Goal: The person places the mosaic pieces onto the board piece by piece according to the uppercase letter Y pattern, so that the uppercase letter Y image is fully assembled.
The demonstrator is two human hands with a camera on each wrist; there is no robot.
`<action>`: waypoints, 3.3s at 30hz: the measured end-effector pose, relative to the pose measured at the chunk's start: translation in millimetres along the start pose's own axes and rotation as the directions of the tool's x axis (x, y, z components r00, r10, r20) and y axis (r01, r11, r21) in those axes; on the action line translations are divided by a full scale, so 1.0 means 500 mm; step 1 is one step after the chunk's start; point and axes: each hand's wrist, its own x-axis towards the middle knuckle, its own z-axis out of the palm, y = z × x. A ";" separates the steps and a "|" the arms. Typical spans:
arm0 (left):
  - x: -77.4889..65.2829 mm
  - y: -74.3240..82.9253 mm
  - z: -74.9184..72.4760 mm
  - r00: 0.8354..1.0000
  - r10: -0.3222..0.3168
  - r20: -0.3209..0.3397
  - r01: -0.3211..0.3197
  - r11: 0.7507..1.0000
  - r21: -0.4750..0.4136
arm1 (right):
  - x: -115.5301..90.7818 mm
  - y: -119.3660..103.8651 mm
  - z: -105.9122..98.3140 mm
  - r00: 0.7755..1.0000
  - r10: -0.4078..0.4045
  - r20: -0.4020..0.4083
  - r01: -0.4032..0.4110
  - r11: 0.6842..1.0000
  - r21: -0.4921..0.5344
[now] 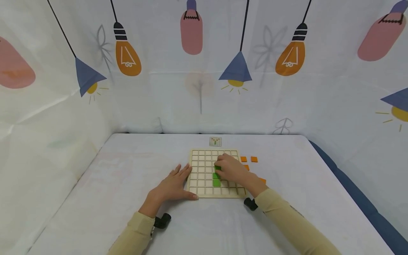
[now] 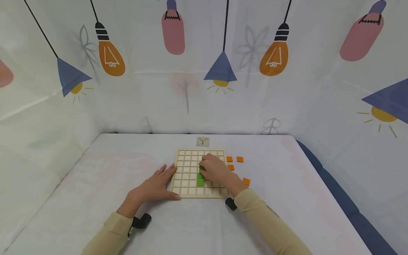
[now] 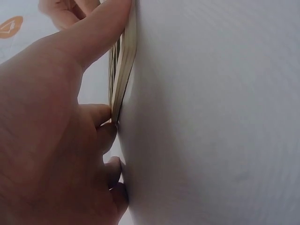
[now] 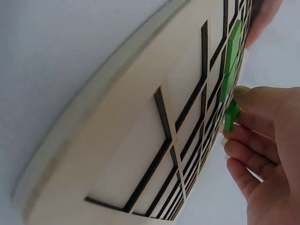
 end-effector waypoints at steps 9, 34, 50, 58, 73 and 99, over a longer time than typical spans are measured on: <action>-0.006 0.004 -0.004 1.000 -0.006 0.007 0.006 1.000 -0.005 | 0.012 -0.007 0.004 1.000 0.000 0.021 0.001 1.000 -0.022; 0.000 0.000 0.002 1.000 -0.001 -0.006 0.001 1.000 0.006 | 0.013 -0.005 0.006 1.000 -0.025 -0.003 0.025 1.000 -0.003; 0.000 0.006 0.000 1.000 -0.016 0.008 0.017 1.000 -0.002 | 0.002 -0.002 0.013 0.994 -0.094 -0.058 0.093 0.995 -0.021; -0.001 0.006 0.002 1.000 -0.006 0.008 0.006 1.000 -0.004 | -0.002 0.001 0.012 0.996 -0.079 -0.039 0.078 0.997 -0.012; -0.004 0.010 0.001 1.000 0.002 -0.008 -0.002 1.000 -0.006 | -0.033 0.018 0.012 0.989 -0.103 -0.107 0.108 0.993 0.042; -0.001 0.005 0.007 1.000 -0.018 0.002 0.018 1.000 0.017 | -0.086 0.055 -0.008 0.994 -0.068 -0.080 0.071 0.997 0.038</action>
